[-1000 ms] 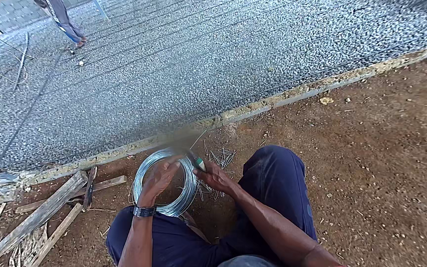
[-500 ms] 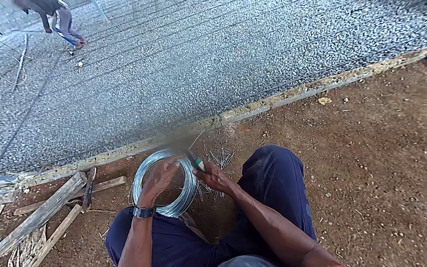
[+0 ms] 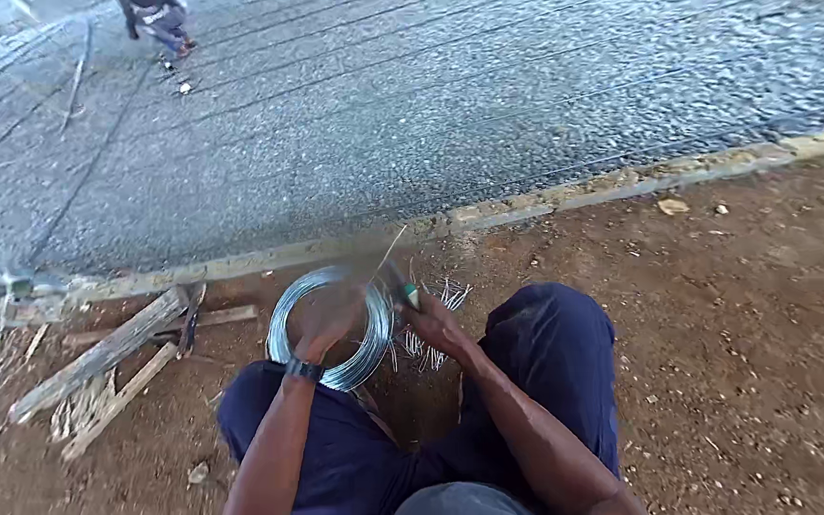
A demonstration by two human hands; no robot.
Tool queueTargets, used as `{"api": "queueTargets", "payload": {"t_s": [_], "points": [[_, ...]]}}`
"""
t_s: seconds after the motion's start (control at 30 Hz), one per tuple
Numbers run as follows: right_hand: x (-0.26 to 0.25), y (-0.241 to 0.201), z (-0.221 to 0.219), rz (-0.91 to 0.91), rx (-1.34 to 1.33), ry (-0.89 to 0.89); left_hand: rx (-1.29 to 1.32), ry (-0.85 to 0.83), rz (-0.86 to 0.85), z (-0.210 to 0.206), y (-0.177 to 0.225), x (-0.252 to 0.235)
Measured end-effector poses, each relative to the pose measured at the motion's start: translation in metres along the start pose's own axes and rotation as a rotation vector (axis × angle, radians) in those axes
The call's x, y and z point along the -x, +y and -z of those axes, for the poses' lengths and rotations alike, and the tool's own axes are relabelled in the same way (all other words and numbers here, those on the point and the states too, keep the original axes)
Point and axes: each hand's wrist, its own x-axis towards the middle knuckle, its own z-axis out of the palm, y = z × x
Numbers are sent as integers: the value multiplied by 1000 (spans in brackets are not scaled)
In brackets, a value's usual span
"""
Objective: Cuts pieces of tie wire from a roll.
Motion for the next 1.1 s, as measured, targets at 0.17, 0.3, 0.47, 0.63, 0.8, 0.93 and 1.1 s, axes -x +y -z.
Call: {"api": "queueTargets", "payload": {"t_s": [0.17,0.3,0.47,0.63,0.8,0.93,1.1], "points": [[3,-14,18,18,-291,112,48,-3,41,-13,-9,-1],[12,-22,42,72,-333,200,40,-51,57,-20,-18,-1],[25,-27,65,156,-357,274,-16,-92,95,-28,-24,4],[44,-42,96,288,-352,337,4,-79,138,-33,-33,7],[76,-47,153,339,-202,509,50,-103,161,-50,-68,10],[75,-7,195,222,-99,622,34,-126,237,-60,-76,-3],[58,112,200,-269,230,608,133,-225,319,-90,-120,-5]]}}
